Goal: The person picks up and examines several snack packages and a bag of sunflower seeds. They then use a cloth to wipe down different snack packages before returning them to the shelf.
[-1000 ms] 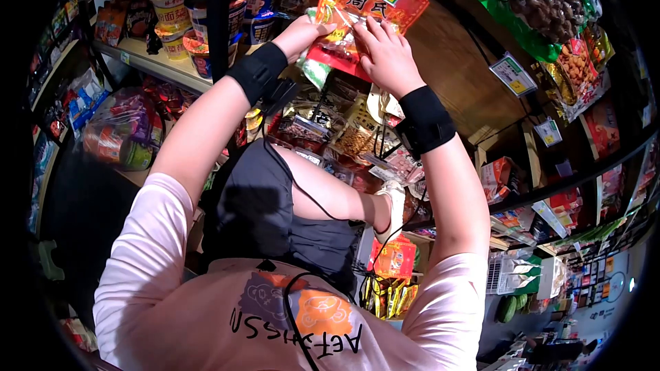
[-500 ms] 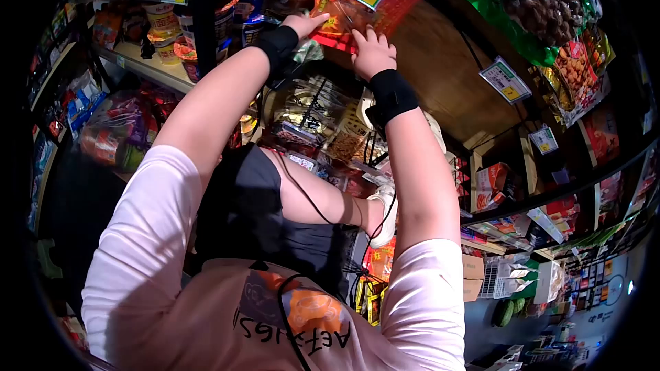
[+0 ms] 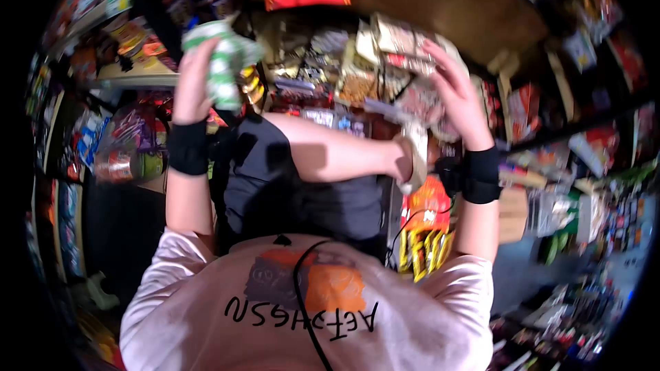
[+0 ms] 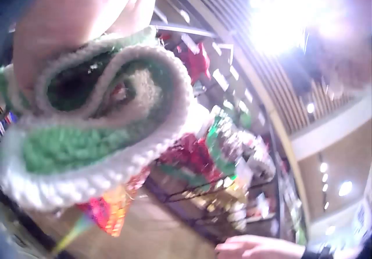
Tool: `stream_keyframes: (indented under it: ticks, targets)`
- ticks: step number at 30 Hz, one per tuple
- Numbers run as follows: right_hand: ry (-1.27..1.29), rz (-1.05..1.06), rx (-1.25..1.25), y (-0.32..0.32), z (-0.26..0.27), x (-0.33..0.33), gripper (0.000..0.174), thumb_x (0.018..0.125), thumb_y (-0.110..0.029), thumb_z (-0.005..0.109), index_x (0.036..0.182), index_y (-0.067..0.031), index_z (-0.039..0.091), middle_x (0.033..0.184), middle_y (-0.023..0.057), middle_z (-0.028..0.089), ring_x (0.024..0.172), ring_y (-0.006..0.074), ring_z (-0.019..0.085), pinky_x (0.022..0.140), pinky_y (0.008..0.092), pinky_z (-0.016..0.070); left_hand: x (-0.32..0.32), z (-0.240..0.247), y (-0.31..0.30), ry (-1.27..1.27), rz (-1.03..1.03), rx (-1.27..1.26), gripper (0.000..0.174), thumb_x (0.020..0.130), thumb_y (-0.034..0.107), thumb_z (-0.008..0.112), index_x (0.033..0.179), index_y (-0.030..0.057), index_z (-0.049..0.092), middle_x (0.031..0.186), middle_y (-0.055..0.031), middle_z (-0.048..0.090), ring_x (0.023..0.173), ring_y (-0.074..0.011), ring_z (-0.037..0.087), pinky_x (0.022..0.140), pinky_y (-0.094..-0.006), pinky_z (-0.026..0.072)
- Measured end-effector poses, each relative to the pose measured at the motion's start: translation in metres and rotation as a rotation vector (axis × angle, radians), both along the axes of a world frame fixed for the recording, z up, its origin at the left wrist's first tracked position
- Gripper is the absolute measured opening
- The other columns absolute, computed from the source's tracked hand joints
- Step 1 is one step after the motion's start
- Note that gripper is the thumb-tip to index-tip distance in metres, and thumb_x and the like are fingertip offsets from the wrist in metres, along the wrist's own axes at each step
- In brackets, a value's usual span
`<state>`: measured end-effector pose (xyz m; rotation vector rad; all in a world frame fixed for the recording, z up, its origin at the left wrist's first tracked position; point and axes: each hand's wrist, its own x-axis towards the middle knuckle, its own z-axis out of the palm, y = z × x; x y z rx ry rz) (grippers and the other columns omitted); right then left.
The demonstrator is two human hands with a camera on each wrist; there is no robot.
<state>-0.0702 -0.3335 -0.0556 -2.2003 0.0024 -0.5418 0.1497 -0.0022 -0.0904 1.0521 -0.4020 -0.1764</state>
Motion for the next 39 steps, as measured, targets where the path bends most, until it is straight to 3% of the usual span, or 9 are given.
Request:
stream_keyframes:
  ticks: [7,11,14,17,21,22,33,34,39]
  targets:
    - [-0.197,-0.638,0.400,-0.056,-0.150,-0.191,0.047,0.077,0.012,0.028,0.115,0.0010,0.053,0.120,0.0107,0.054,0.115,0.0198,0.050,0.100,0.0311,0.0383,-0.120,-0.012,0.042,0.377,-0.125,-0.016,0.033,0.089,0.023,0.048,0.113,0.0006,0.052,0.102,-0.0111,0.060,0.090,-0.0215,0.060,0.081,-0.0335,0.0474]
    - [-0.335,-1.072,0.675,-0.079,-0.325,-0.293,0.029,0.078,0.008,0.035,0.093,-0.0010,0.058,0.073,0.0032,0.055,0.065,0.0131,0.051,0.061,0.0231,0.0424,-0.148,-0.034,0.036,0.283,-0.172,0.151,0.032,0.087,0.020,0.050,0.109,-0.0031,0.055,0.102,-0.0121,0.061,0.091,-0.0201,0.059,0.085,-0.0310,0.0443]
    - [-0.268,-1.362,1.161,-0.073,-0.438,-0.331,0.019,0.078,0.000,0.041,0.087,-0.0042,0.057,0.072,0.0066,0.057,0.061,0.0162,0.051,0.056,0.0258,0.0403,-0.157,-0.043,0.028,0.279,-0.205,0.266,0.031,0.085,0.018,0.055,0.107,-0.0043,0.056,0.103,-0.0097,0.061,0.093,-0.0179,0.057,0.085,-0.0288,0.0415]
    - [-0.130,-1.338,1.617,-0.063,-0.523,-0.350,0.021,0.094,-0.020,0.042,0.100,-0.0073,0.058,0.082,0.0069,0.064,0.071,0.0213,0.061,0.062,0.0346,0.0501,-0.166,-0.048,0.013,0.326,-0.260,0.327,0.042,0.082,0.013,0.056,0.119,-0.0027,0.047,0.106,-0.0113,0.057,0.096,-0.0195,0.056,0.086,-0.0305,0.0421]
    - [-0.414,-1.204,1.902,-0.054,-0.585,-0.340,0.025,0.088,-0.005,0.038,0.106,-0.0020,0.055,0.089,0.0108,0.062,0.067,0.0293,0.059,0.058,0.0403,0.0518,-0.172,-0.051,0.000,0.347,-0.309,0.341,0.034,0.085,0.018,0.054,0.114,-0.0012,0.052,0.105,-0.0098,0.059,0.095,-0.0197,0.057,0.086,-0.0314,0.0418]
    - [-0.123,-1.330,1.757,-0.049,-0.588,-0.342,0.025,0.085,0.000,0.037,0.102,-0.0020,0.056,0.086,0.0118,0.061,0.068,0.0280,0.060,0.060,0.0393,0.0529,-0.173,-0.050,-0.001,0.359,-0.321,0.344,0.035,0.086,0.018,0.054,0.115,-0.0010,0.052,0.105,-0.0098,0.059,0.095,-0.0199,0.057,0.086,-0.0318,0.0419]
    - [0.055,-1.492,1.922,-0.057,-0.582,-0.316,0.024,0.094,-0.028,0.043,0.093,-0.0053,0.051,0.070,0.0123,0.061,0.052,0.0265,0.056,0.045,0.0380,0.0476,-0.196,-0.047,-0.029,0.352,-0.294,0.401,0.036,0.085,0.019,0.055,0.116,0.0002,0.051,0.109,-0.0102,0.057,0.098,-0.0211,0.055,0.088,-0.0331,0.0413]
    - [0.167,-1.536,2.011,-0.060,-0.580,-0.316,0.014,0.089,-0.020,0.051,0.078,-0.0119,0.053,0.053,0.0045,0.051,0.045,0.0219,0.050,0.041,0.0375,0.0392,-0.197,-0.048,-0.030,0.340,-0.313,0.405,0.036,0.085,0.019,0.055,0.116,0.0002,0.051,0.109,-0.0102,0.057,0.098,-0.0212,0.055,0.088,-0.0330,0.0412]
    - [0.254,-0.914,1.893,-0.101,-0.770,-0.392,0.022,0.072,-0.001,0.041,0.090,-0.0013,0.054,0.072,0.0187,0.058,0.065,0.0376,0.056,0.059,0.0465,0.0489,-0.200,-0.047,-0.029,0.315,-0.336,0.446,0.038,0.085,0.017,0.056,0.119,0.0003,0.048,0.111,-0.0100,0.056,0.100,-0.0209,0.055,0.088,-0.0327,0.0410]
